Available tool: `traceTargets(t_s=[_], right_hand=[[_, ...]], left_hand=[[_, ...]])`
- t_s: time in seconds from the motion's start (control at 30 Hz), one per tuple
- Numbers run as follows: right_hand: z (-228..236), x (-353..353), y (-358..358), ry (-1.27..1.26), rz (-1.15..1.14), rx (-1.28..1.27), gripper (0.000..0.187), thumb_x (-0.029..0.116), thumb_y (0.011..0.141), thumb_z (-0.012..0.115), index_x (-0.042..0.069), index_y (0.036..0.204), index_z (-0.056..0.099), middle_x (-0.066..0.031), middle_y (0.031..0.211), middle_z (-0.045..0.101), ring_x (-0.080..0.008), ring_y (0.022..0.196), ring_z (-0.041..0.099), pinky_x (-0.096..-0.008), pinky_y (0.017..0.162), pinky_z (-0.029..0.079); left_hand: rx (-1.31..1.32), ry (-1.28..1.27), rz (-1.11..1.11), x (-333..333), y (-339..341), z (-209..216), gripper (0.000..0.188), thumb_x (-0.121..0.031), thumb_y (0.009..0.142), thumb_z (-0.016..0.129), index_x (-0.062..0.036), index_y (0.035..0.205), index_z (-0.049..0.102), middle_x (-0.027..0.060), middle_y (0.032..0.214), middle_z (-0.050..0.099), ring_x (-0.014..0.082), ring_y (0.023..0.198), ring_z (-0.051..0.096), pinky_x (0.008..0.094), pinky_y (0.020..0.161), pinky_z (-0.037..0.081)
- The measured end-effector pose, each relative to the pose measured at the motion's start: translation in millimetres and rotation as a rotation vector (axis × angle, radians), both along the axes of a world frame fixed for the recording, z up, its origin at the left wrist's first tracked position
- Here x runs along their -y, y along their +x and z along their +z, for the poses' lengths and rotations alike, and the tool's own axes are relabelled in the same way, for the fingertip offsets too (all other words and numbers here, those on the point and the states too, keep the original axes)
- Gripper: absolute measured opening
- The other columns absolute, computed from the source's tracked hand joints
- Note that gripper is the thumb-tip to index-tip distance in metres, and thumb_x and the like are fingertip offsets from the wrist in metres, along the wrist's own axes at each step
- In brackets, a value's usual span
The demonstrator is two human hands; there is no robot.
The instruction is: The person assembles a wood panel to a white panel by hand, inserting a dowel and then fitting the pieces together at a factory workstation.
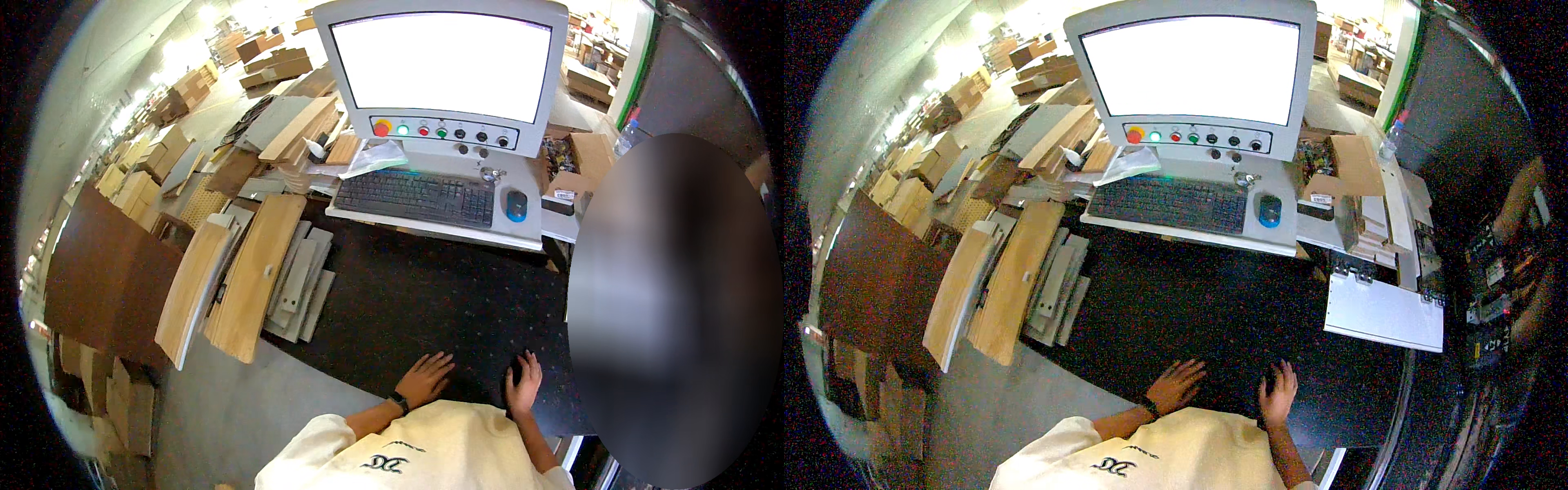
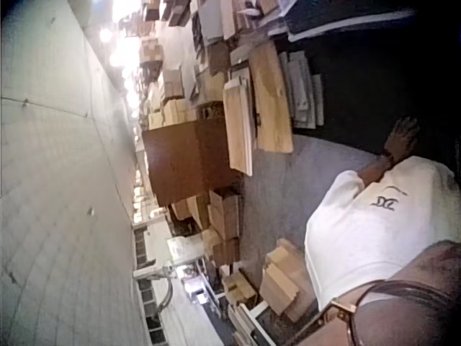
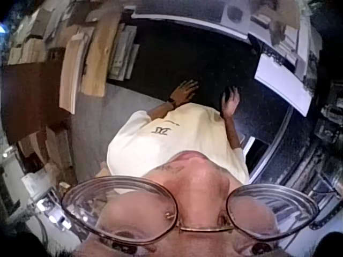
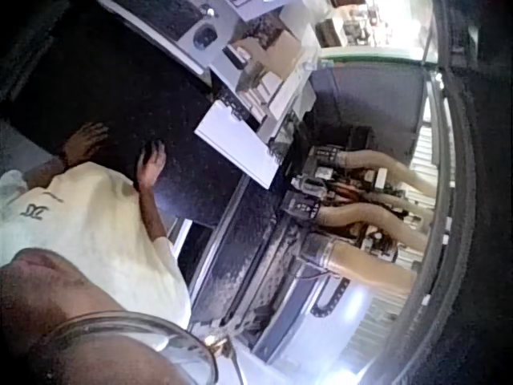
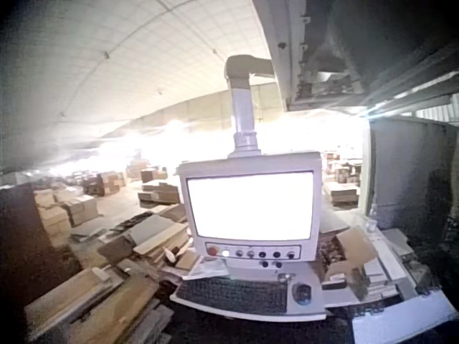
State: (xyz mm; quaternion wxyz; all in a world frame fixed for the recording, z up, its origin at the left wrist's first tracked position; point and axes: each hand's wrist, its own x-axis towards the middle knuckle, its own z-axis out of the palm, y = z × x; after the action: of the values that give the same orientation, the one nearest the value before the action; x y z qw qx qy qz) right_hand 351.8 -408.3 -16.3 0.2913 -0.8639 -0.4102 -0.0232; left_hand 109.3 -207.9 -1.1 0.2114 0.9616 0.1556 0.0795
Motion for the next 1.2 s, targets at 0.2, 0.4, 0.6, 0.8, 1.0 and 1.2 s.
traceTargets(t_s=[0.2,0.4,0.6,0.8,1.0,1.2], right_hand=[[4.4,-4.4,-4.0,0.000,-0.016,-0.007,0.042,0.017,0.091,0.072,0.004,0.130,0.061,-0.0167,0.150,0.051,-0.0362,0.142,0.045,-0.0525,0.119,0.033],[13.1,-9.4,-10.3,-0.006,-0.034,-0.009,0.040,0.017,0.092,0.071,0.004,0.128,0.062,-0.0164,0.147,0.054,-0.0373,0.140,0.046,-0.0528,0.118,0.033],[24.2,0.1,-3.9,0.057,-0.043,-0.028,0.040,0.018,0.090,0.072,0.004,0.127,0.062,-0.0183,0.143,0.057,-0.0401,0.135,0.050,-0.0526,0.115,0.038],[23.0,-24.2,-11.9,0.014,0.036,-0.029,0.039,0.023,0.093,0.070,0.006,0.127,0.062,-0.0152,0.146,0.055,-0.0342,0.141,0.047,-0.0498,0.119,0.036],[16.1,-17.9,-12.3,0.053,0.028,-0.036,0.038,0.027,0.096,0.067,0.007,0.128,0.060,-0.0142,0.146,0.054,-0.0324,0.143,0.045,-0.0495,0.120,0.035],[25.3,-20.0,-11.8,0.008,0.037,-0.057,0.039,0.027,0.096,0.067,0.007,0.129,0.060,-0.0136,0.148,0.053,-0.0327,0.143,0.045,-0.0494,0.121,0.034]], left_hand=[[0.010,0.017,-0.007,-0.2,-4.0,-4.9,0.048,-0.030,0.106,0.052,-0.0118,0.151,0.049,0.0071,0.164,0.039,0.0262,0.152,0.035,0.0472,0.126,0.024],[0.027,0.013,-0.009,-2.6,-9.5,-5.3,0.048,-0.031,0.105,0.053,-0.0117,0.150,0.050,0.0074,0.163,0.040,0.0261,0.151,0.035,0.0482,0.125,0.026],[-0.056,-0.049,-0.041,-4.1,8.9,11.2,0.046,-0.028,0.103,0.057,-0.0102,0.146,0.054,0.0085,0.159,0.046,0.0290,0.149,0.040,0.0512,0.124,0.028],[0.032,0.039,0.081,-4.9,-20.9,-16.8,0.044,-0.026,0.100,0.062,-0.0097,0.140,0.060,0.0075,0.156,0.050,0.0290,0.147,0.041,0.0524,0.123,0.029],[0.031,0.102,0.054,-2.2,-19.9,-20.2,0.042,-0.025,0.100,0.062,-0.0106,0.139,0.060,0.0071,0.155,0.051,0.0286,0.148,0.041,0.0519,0.123,0.027],[0.041,0.060,0.062,-1.2,-23.4,-13.4,0.044,-0.024,0.099,0.062,-0.0104,0.140,0.059,0.0081,0.155,0.051,0.0295,0.147,0.042,0.0534,0.123,0.027]])
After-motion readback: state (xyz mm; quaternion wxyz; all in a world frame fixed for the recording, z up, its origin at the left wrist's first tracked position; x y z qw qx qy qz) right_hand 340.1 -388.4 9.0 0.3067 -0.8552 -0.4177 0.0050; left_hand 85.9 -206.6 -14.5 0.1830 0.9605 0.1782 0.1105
